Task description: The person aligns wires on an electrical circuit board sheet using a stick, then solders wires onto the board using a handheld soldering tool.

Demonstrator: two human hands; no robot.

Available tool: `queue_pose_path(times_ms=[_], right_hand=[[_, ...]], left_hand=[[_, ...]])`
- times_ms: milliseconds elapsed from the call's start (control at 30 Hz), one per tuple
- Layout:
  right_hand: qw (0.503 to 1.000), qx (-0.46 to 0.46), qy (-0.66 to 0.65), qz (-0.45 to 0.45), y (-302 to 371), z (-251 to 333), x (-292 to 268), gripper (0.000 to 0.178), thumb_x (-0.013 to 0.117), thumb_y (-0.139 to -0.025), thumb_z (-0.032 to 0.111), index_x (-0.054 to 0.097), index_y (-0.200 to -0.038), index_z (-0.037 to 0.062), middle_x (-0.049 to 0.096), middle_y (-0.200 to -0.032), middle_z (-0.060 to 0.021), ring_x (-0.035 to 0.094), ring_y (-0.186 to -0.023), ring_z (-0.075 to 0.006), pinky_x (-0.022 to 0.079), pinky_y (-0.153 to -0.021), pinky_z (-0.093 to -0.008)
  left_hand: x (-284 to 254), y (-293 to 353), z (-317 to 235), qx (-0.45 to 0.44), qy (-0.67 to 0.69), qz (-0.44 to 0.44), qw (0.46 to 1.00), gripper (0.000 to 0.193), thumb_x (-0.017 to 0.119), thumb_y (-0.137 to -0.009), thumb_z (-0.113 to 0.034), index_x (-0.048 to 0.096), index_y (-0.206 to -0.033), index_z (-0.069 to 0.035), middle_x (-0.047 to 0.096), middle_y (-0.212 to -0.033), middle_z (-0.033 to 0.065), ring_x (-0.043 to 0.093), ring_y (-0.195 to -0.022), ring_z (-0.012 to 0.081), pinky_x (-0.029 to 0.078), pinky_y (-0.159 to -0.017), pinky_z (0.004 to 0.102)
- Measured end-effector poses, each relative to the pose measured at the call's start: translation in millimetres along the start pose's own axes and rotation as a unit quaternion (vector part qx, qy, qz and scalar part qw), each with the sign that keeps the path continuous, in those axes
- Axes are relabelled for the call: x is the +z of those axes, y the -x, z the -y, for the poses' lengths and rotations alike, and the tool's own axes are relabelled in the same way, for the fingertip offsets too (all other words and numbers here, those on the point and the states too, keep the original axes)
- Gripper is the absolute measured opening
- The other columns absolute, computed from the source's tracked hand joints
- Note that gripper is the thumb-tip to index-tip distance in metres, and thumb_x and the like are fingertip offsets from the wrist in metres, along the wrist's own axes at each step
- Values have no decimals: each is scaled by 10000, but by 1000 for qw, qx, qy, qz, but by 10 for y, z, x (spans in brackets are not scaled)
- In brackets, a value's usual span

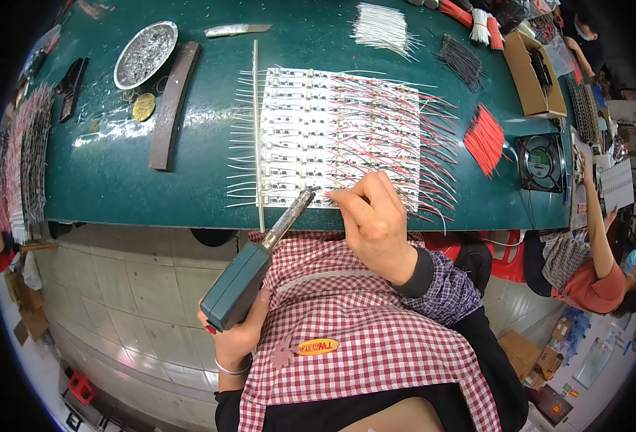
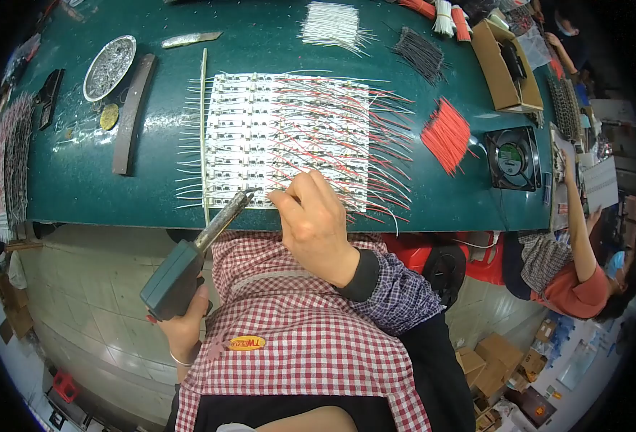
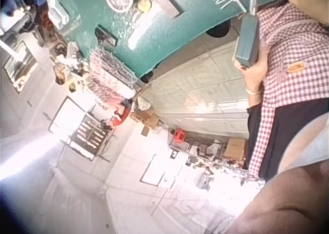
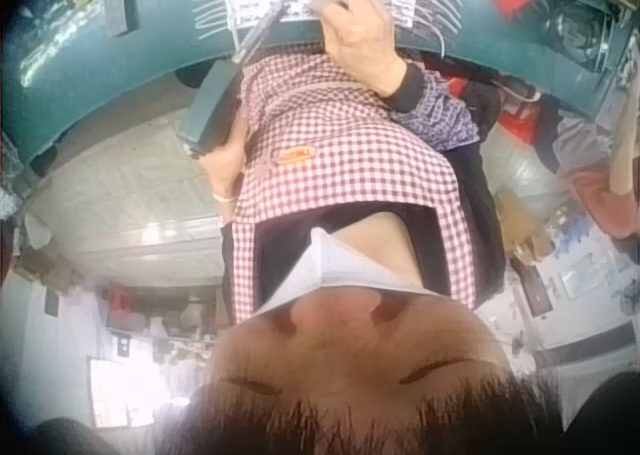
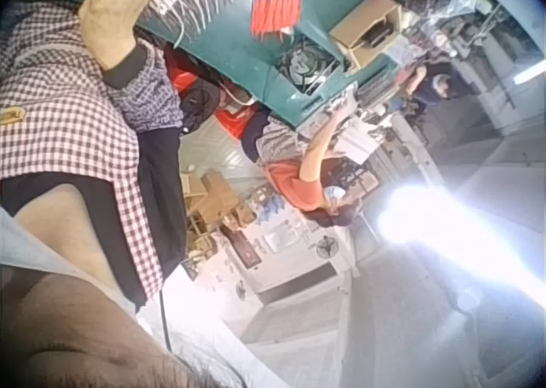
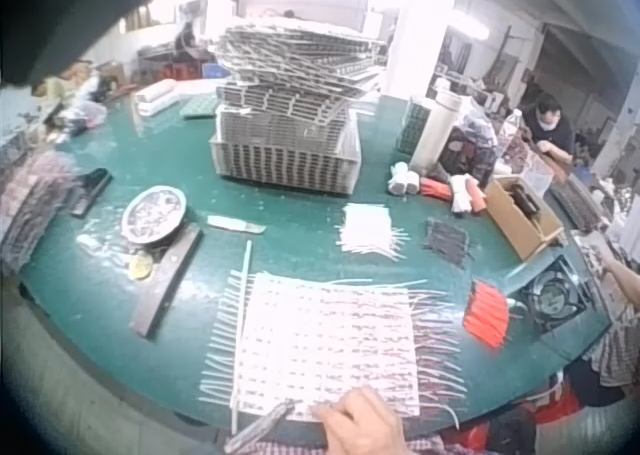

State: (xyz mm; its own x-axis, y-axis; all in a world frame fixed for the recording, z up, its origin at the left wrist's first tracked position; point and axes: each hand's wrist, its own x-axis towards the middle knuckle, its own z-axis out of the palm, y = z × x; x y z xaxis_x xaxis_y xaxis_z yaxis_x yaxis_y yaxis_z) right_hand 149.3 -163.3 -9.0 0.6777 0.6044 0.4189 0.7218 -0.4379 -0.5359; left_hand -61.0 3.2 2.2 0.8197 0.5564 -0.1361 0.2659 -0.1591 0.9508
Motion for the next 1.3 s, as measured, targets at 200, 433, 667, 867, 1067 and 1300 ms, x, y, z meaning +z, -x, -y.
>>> queue_pose_path(times_ms=[200, 433, 667, 867, 1067, 1300], right_hand=[[999, -27, -9, -25, 44, 30, -66, 238, 738, -704, -91, 715, -909, 27, 496, -727, -70, 501, -685, -246, 396, -583, -357], [999, -24, -23, -4, 131, 15, -41, 260, 733, -707, -104, 708, -925, 35, 505, -728, -67, 499, -683, -249, 399, -583, -357], [1000, -22, -22, 4, 143, 17, -30, 255, 731, -713, -106, 706, -924, 35, 502, -732, -67, 499, -690, -250, 404, -585, -359], [1000, -22, -21, 4, 153, 18, -27, 252, 729, -715, -108, 704, -922, 33, 491, -733, -69, 499, -695, -249, 406, -586, -360], [1000, -12, -14, 7, 167, 33, -34, 248, 721, -712, -111, 708, -914, 30, 487, -734, -71, 500, -695, -251, 410, -587, -360], [1000, -12, -18, 3, 176, 18, -8, 237, 717, -715, -114, 708, -907, 26, 482, -731, -71, 502, -695, -252, 414, -587, -361]], left_hand=[[-20, 58, 14, -28, 15, 0, 999, 372, 763, -794, 47, 664, -1153, 54, 709, -1033, 100, 653, -837, 151, 517, -710, 267], [63, -35, -128, -1, 13, -48, 999, 251, 782, -731, -18, 706, -955, 69, 728, -876, 147, 707, -726, 201, 546, -672, 294], [53, -14, -112, -2, 8, -27, 1000, 240, 753, -715, 19, 697, -942, 72, 713, -865, 134, 697, -731, 199, 539, -673, 287], [57, -54, -167, 4, -9, 10, 1000, 219, 738, -718, 24, 687, -927, 67, 679, -843, 126, 674, -687, 210, 516, -630, 293], [42, -27, -157, 0, -29, 12, 1000, 207, 746, -723, 18, 691, -919, 55, 674, -814, 133, 670, -673, 215, 511, -622, 293], [38, 129, -42, -99, 118, -66, 986, 331, 729, -782, 58, 626, -1096, 60, 642, -910, 109, 541, -583, 121, 419, -500, 248]])
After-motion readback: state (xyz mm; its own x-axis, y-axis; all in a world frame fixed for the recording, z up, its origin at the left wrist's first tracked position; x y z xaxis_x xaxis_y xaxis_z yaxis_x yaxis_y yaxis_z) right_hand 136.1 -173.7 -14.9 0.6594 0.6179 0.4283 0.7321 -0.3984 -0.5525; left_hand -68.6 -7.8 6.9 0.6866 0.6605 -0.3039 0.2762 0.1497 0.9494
